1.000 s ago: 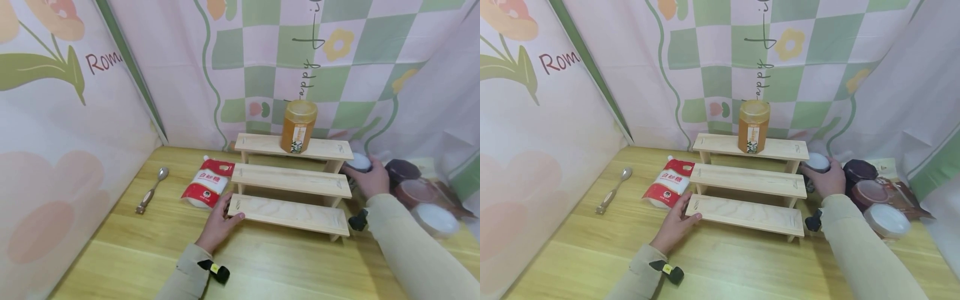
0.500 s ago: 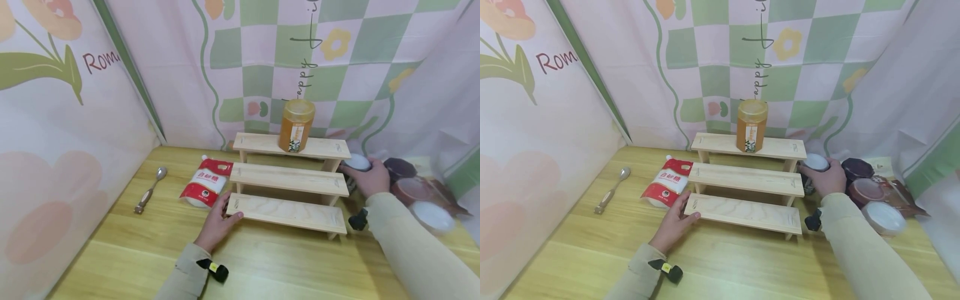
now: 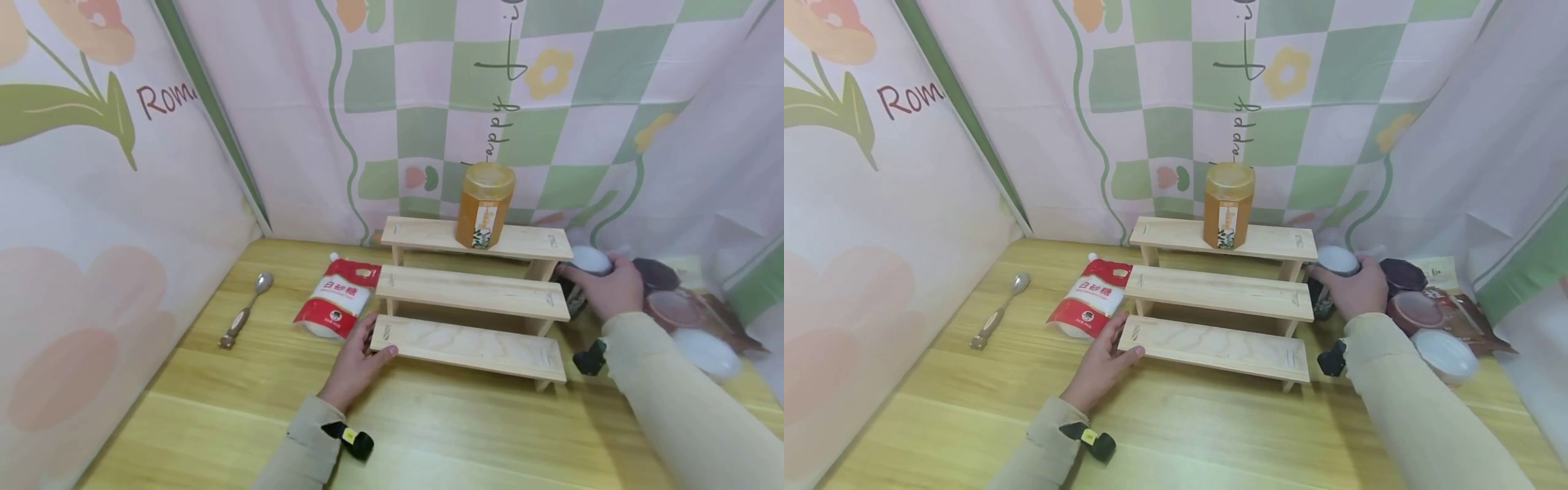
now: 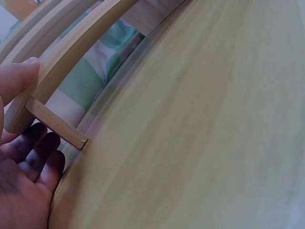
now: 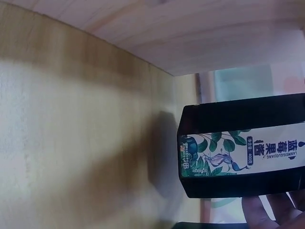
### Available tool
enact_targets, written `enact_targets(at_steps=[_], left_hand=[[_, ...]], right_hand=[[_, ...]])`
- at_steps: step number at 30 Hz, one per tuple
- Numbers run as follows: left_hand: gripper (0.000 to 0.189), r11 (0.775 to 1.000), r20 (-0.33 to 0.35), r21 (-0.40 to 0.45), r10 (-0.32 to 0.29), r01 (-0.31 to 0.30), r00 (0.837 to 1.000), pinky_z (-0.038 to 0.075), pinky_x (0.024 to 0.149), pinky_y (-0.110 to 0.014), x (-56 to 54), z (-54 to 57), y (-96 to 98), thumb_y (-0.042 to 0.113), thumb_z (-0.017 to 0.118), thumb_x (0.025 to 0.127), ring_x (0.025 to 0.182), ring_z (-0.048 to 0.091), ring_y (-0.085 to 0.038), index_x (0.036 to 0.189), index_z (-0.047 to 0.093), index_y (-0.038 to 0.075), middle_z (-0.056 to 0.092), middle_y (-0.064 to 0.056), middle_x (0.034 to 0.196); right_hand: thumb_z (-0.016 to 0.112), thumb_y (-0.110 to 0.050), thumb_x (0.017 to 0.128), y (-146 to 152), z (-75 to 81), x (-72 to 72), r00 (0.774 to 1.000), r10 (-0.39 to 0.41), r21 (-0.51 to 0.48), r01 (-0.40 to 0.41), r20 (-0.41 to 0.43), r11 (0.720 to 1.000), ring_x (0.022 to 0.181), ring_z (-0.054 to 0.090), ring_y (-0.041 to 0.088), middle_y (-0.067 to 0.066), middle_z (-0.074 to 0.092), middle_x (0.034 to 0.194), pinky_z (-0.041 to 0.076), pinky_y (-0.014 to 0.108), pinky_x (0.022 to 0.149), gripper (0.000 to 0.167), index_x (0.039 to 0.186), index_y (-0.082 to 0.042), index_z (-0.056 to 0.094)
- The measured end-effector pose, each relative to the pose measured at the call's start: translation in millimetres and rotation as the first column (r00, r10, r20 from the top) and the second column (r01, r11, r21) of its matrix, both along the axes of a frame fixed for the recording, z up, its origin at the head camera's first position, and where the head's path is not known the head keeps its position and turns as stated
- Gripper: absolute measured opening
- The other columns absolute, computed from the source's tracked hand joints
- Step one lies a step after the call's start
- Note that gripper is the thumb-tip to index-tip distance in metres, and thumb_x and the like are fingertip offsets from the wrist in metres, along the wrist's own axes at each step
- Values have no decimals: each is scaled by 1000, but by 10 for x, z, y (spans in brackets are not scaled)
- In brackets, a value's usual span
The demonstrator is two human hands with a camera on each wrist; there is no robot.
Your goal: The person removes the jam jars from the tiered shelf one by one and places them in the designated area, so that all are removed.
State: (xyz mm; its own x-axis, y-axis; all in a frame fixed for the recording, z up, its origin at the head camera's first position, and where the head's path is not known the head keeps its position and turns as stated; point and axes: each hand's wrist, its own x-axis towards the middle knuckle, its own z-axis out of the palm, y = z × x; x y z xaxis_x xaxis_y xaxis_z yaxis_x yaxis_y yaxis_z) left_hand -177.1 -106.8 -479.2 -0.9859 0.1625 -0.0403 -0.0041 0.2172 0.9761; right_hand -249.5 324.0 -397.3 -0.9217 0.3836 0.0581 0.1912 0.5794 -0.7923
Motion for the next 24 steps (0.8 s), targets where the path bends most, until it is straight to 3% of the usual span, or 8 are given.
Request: enact_targets(at_steps=[13, 24], left_hand=[[84, 1000, -17, -11, 1, -2, 1000, 32, 117, -51, 2, -9, -6, 35, 75, 91, 145, 36, -30, 159, 29, 14, 37, -10, 158], [84, 1000, -22, 6, -9, 9, 1000, 32, 117, -51, -4, -18, 3, 35, 75, 91, 145, 36, -31, 158, 29, 12, 37, -11, 158]], right_hand=[[73, -62, 82, -63, 209, 55, 1000, -11, -18, 10, -24, 1000, 127, 43, 46, 33, 40, 146, 42, 61, 99, 105, 148, 9, 32], [75, -52, 84, -53, 421, 161, 998, -20, 25, 22, -57, 999, 128, 43, 46, 32, 40, 146, 41, 61, 103, 98, 149, 8, 32]])
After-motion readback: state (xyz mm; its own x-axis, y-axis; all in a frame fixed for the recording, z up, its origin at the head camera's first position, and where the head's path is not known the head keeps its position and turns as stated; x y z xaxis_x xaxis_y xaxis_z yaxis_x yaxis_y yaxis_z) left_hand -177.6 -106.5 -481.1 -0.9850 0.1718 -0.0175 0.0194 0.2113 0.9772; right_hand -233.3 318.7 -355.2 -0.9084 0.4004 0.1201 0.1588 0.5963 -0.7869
